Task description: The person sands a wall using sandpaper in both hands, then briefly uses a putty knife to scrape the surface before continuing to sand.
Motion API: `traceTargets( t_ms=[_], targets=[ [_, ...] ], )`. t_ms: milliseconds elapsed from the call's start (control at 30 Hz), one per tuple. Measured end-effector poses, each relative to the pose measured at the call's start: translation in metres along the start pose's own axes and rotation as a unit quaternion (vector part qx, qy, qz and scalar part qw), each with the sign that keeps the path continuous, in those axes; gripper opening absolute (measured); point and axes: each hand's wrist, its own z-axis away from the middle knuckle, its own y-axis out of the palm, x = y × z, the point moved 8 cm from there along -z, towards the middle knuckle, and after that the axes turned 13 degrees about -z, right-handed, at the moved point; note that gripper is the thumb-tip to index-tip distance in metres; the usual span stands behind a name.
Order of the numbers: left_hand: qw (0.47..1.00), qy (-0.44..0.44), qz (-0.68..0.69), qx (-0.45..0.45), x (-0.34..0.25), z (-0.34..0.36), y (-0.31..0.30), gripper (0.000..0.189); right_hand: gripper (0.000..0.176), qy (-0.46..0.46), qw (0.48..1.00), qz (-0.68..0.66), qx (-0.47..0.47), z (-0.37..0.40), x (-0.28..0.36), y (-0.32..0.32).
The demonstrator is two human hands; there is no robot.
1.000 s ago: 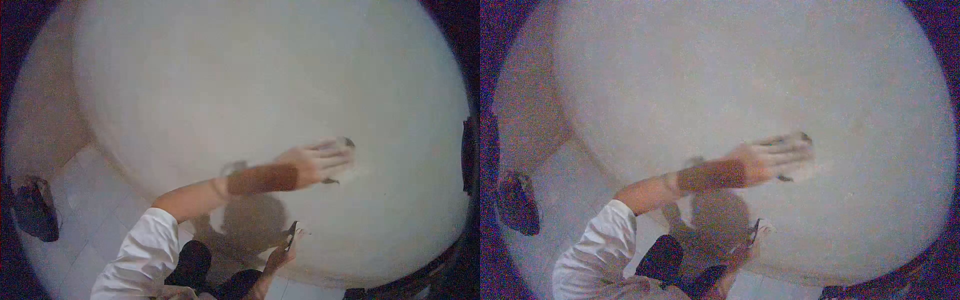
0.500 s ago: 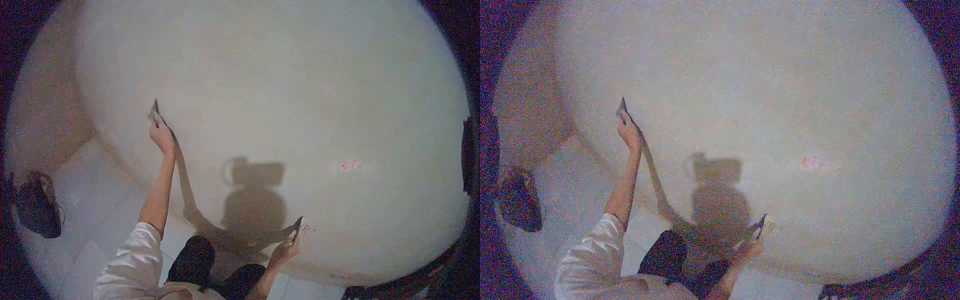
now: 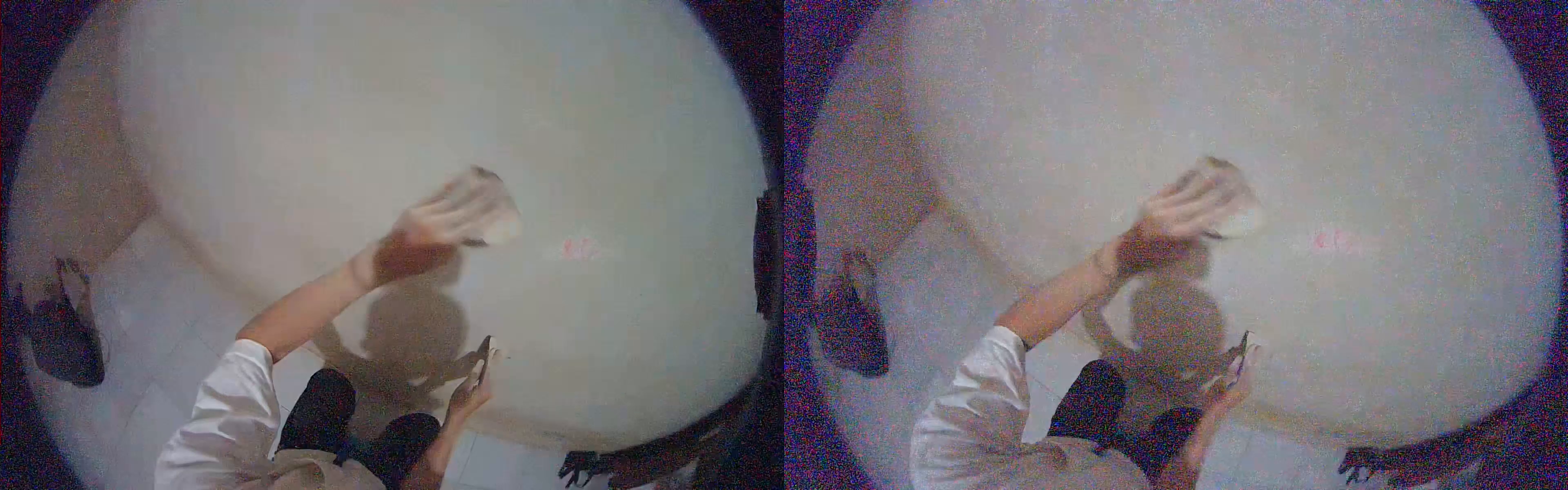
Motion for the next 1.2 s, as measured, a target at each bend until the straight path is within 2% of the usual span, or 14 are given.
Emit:
traceTargets(
  t_ms=[67, 167, 333, 400, 467, 533, 600, 733, 800, 867, 933, 1067, 1100, 1200],
  targets=[
    [0.987, 0.123, 0.011, 0.104, -0.043, -0.02, 0.015, 0.037, 0.042, -0.005, 0.999, -0.046, -0.022, -0.007, 0.012, -0.003],
    [0.982, 0.16, 0.052, 0.09, -0.023, -0.008, 0.008, 0.041, 0.041, -0.036, 0.999, -0.023, -0.032, 0.006, 0.024, -0.004],
    [0.975, 0.153, 0.025, 0.158, 0.043, 0.001, 0.02, 0.051, 0.043, 0.084, 0.987, -0.091, -0.105, -0.037, 0.007, -0.012],
    [0.985, 0.099, -0.041, 0.134, 0.117, 0.064, -0.049, 0.046, 0.044, 0.105, 0.983, -0.111, -0.102, 0.011, 0.007, 0.012],
    [0.996, 0.053, -0.075, 0.017, 0.189, 0.133, -0.077, 0.046, 0.045, 0.133, 0.978, -0.135, -0.088, 0.022, -0.012, 0.023],
    [0.986, -0.12, -0.098, -0.057, 0.236, 0.18, -0.103, 0.037, 0.044, 0.107, 0.966, -0.204, -0.12, 0.019, -0.03, 0.021],
    [0.893, -0.38, -0.191, -0.151, 0.275, 0.229, -0.134, 0.029, 0.045, 0.124, 0.954, -0.238, -0.132, 0.022, -0.022, 0.026],
    [0.823, -0.522, -0.201, -0.103, 0.324, 0.278, -0.132, 0.034, 0.051, 0.153, 0.938, -0.218, -0.222, 0.032, -0.017, 0.026],
    [0.83, -0.513, -0.173, -0.133, 0.302, 0.259, -0.115, 0.037, 0.055, 0.129, 0.938, -0.258, -0.194, 0.033, -0.004, 0.039],
    [0.846, -0.509, -0.11, -0.119, 0.255, 0.178, -0.081, 0.035, 0.054, 0.144, 0.934, -0.234, -0.227, 0.019, 0.015, 0.017],
    [0.913, -0.357, -0.107, -0.166, 0.207, 0.134, -0.064, 0.032, 0.053, 0.129, 0.932, -0.254, -0.222, 0.022, 0.01, 0.02],
    [0.994, -0.093, -0.048, 0.001, 0.1, 0.077, -0.01, 0.037, 0.054, 0.13, 0.944, -0.237, -0.19, 0.025, -0.018, 0.029],
    [1.0, 0.006, -0.016, 0.009, 0.078, 0.074, 0.006, 0.051, 0.054, 0.13, 0.944, -0.237, -0.189, 0.026, -0.016, 0.032],
    [0.991, 0.046, -0.032, 0.124, 0.033, 0.049, 0.005, 0.054, 0.055, 0.076, 0.951, -0.238, -0.181, 0.032, 0.015, 0.017]
  ],
)
